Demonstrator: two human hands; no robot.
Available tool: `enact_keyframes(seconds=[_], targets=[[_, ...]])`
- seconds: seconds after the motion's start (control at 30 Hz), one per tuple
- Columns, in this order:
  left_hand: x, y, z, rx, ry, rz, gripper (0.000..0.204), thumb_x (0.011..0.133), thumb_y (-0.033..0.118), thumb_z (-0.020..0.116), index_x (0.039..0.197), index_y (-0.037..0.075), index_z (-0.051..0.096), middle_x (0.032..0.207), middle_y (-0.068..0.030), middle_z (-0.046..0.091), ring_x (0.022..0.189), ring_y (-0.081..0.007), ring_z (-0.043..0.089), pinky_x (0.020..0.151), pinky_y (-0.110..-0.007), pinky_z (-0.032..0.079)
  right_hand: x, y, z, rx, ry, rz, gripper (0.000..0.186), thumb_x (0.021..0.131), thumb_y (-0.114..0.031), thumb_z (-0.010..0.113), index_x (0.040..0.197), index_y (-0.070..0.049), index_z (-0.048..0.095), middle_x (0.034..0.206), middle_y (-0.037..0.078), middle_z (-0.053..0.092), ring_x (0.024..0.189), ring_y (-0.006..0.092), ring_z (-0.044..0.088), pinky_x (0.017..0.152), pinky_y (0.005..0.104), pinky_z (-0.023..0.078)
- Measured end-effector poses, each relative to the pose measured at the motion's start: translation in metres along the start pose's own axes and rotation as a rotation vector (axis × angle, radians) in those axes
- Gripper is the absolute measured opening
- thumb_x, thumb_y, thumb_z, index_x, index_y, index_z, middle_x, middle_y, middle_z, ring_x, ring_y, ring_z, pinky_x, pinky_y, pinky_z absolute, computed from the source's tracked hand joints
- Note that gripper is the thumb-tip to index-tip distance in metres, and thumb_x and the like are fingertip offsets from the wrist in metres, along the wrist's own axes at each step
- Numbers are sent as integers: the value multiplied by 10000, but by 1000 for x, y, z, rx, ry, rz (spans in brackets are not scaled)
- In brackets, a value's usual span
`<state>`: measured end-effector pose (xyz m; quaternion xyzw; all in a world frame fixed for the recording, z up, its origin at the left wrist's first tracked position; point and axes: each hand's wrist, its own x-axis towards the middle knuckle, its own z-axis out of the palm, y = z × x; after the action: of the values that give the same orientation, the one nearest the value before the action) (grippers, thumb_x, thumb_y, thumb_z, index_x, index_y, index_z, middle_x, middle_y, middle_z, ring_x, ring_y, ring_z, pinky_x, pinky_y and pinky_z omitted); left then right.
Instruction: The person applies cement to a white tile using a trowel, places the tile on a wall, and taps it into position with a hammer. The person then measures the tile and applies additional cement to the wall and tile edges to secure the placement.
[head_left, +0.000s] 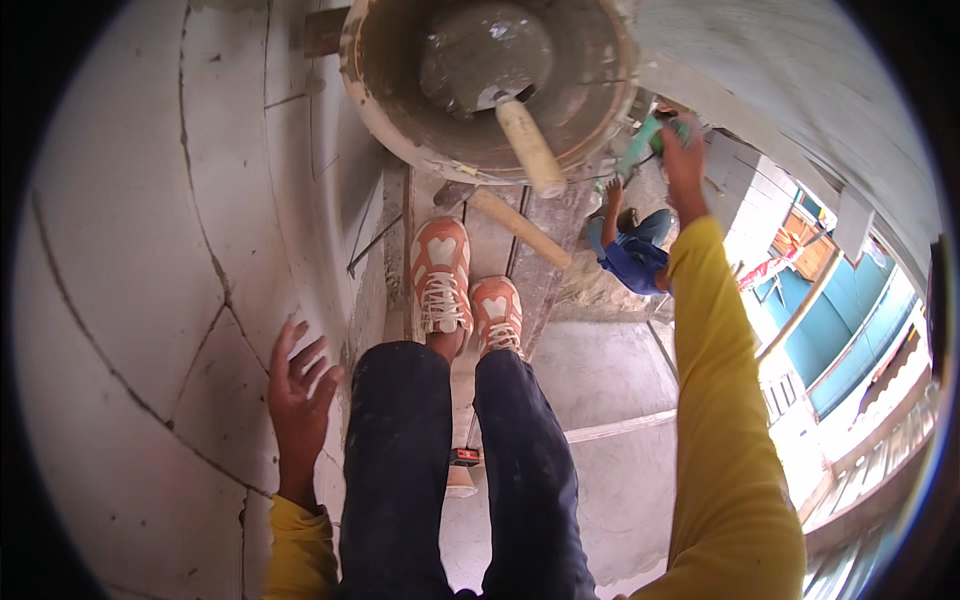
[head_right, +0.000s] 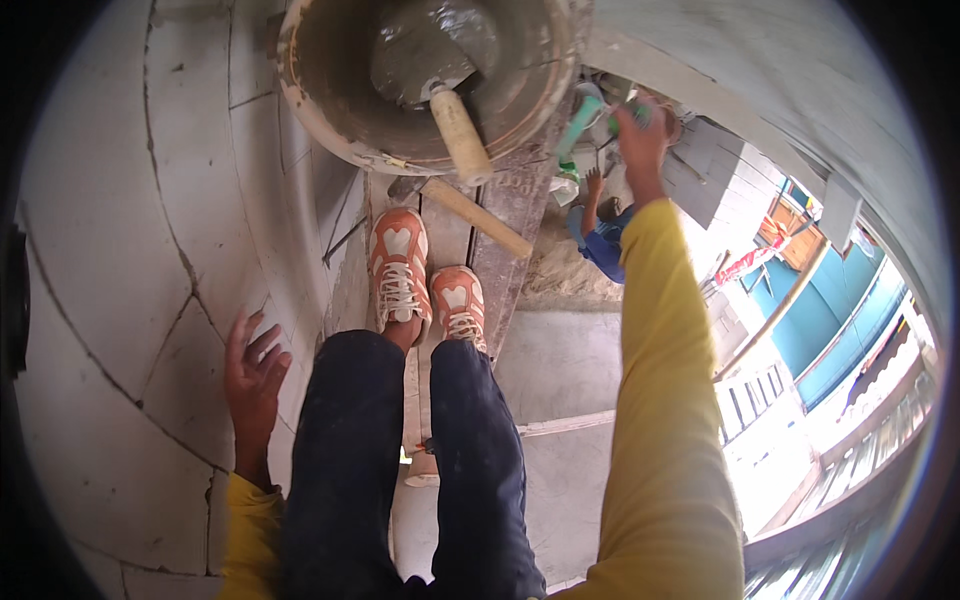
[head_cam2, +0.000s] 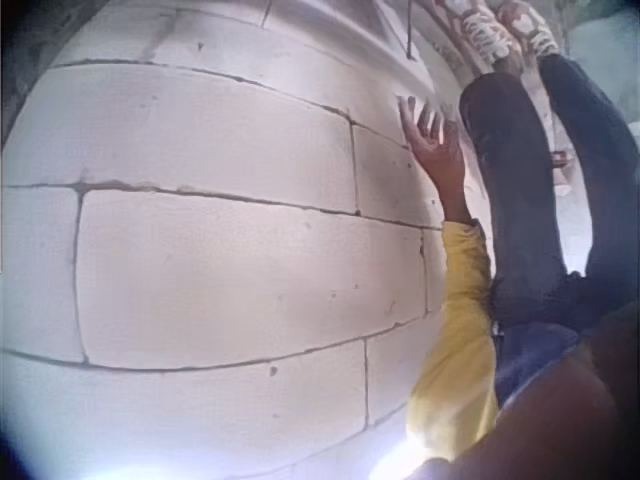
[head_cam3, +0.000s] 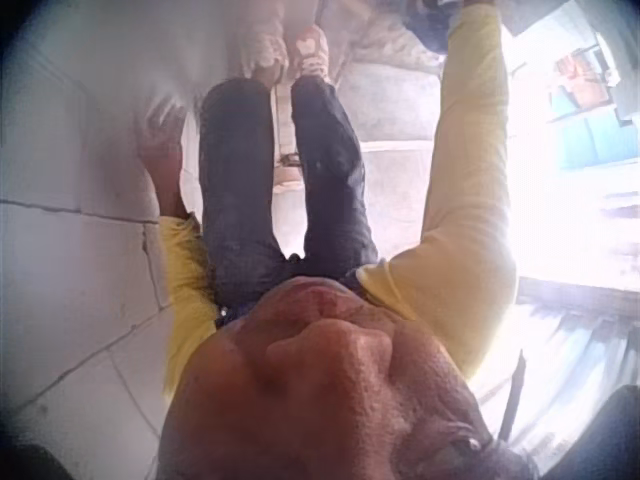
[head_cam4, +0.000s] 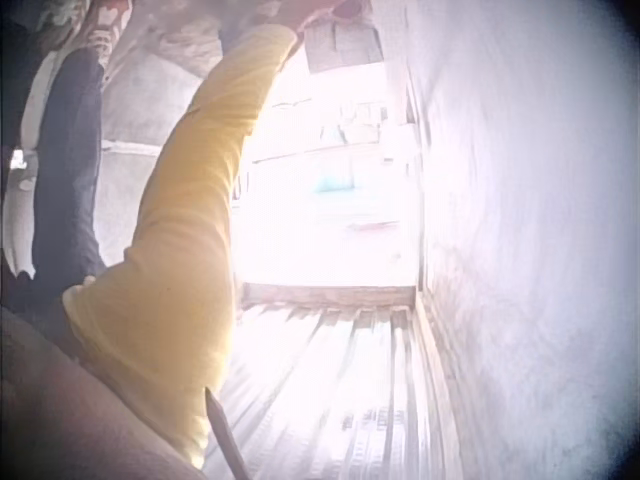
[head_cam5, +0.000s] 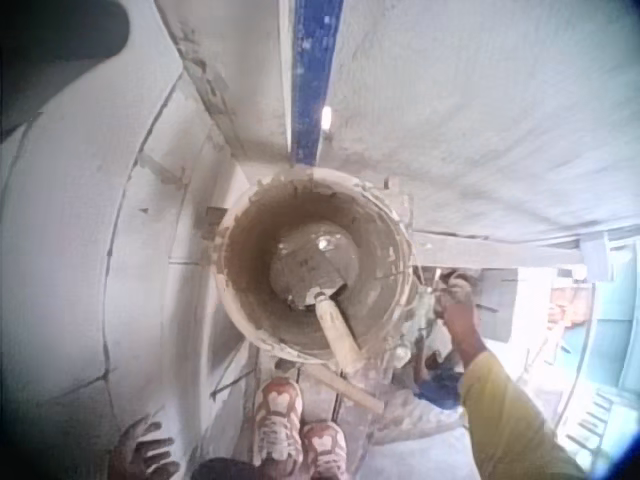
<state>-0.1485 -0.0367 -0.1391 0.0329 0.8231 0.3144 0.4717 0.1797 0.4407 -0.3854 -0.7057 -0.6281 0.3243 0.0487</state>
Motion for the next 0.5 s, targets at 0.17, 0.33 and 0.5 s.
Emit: enact_keyframes(seconds=[0.17,0.33,0.5], targets=[[-52,67,29,-171,-375,-41,625,1059,214,691,1590,9,432,1493,-152,571,1363,-279,586,1134,-385,474,-253,-73,-83,552,-436,280,535,881,-195,833,1343,-100,581,1173,59,653,979,190,663,787,316,568],[-152,123,46,-521,-586,-222,656,1103,362,612,1618,16,399,1527,-130,555,1391,-253,550,1164,-367,431,-443,-175,-184,543,-789,-14,590,910,-232,868,1418,-104,597,1324,119,559,1144,216,641,914,344,566],[-234,159,24,-329,-591,12,694,1098,416,615,1630,27,401,1476,-110,602,1313,-153,548,1118,-303,443,-490,-249,-271,447,-675,-318,299,1074,-225,658,1312,-47,688,1085,144,681,960,276,681,850,380,545]])
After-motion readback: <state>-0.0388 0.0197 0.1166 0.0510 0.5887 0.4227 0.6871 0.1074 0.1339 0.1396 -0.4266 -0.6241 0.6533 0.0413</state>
